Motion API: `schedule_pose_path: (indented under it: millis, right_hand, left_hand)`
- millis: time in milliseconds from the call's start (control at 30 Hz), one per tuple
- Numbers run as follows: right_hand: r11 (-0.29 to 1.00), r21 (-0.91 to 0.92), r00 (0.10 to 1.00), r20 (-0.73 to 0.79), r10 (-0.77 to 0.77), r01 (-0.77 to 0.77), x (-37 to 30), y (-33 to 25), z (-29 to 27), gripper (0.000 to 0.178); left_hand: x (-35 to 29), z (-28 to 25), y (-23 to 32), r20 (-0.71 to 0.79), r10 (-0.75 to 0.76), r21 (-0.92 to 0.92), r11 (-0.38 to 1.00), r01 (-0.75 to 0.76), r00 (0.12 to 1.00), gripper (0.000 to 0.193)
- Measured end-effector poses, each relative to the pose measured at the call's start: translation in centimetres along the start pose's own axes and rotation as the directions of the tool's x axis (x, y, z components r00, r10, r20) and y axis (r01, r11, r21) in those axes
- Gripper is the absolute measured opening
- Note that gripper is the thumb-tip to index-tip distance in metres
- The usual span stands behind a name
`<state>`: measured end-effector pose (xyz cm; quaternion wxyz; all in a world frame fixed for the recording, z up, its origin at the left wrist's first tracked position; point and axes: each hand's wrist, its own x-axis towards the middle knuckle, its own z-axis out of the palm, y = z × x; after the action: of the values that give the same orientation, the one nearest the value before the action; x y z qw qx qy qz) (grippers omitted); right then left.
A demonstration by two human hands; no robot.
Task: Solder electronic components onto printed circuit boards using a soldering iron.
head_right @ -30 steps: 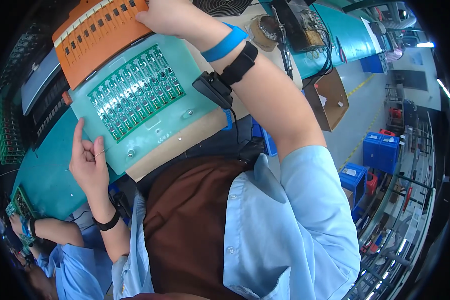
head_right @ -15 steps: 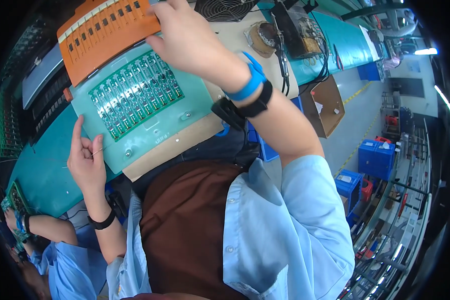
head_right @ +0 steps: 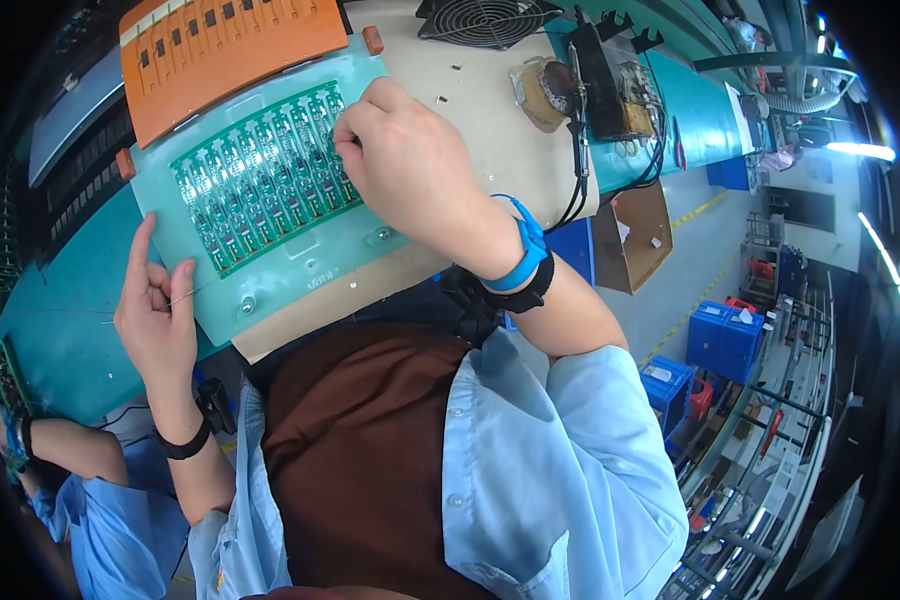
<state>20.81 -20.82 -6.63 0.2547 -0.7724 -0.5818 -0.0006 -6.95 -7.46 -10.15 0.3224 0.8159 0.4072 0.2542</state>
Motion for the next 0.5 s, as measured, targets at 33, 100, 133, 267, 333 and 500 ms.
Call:
schedule_pose_path:
  millis: [33,100,133,267,333,500]
  right_hand:
    - [1.000,0.001,1.000,0.002,-0.004,0.004,-0.03,0.10,-0.03,0.010]
    - [1.000,0.002,1.000,0.007,-0.013,0.013,-0.04,0.24,-0.06,0.010]
    - [1.000,0.002,1.000,0.011,-0.013,0.013,0.00,0.21,-0.04,0.010]
    - [1.000,0.001,1.000,0.029,0.002,-0.002,0.25,0.01,-0.13,0.012]
    - [1.000,0.000,0.999,0.043,-0.016,0.016,0.32,0.13,-0.27,0.013]
    - [1.000,0.009,0.999,0.044,-0.027,0.027,0.62,0.18,-0.44,0.016]
  left_hand:
    - [-0.01,-0.03,0.07,0.004,-0.003,-0.001,1.000,0.003,1.000,0.061]
    - [-0.05,-0.04,0.10,0.011,-0.008,-0.003,1.000,0.008,1.000,0.061]
    - [-0.05,0.02,0.01,0.012,-0.011,-0.005,1.000,0.011,1.000,0.061]
    - [-0.09,0.25,-0.38,-0.020,0.053,-0.029,0.998,-0.054,0.998,0.059]
    - [-0.02,0.01,-0.10,-0.001,0.016,-0.012,1.000,-0.016,1.000,0.061]
    - [0.01,-0.04,0.06,0.012,-0.015,0.004,1.000,0.015,1.000,0.062]
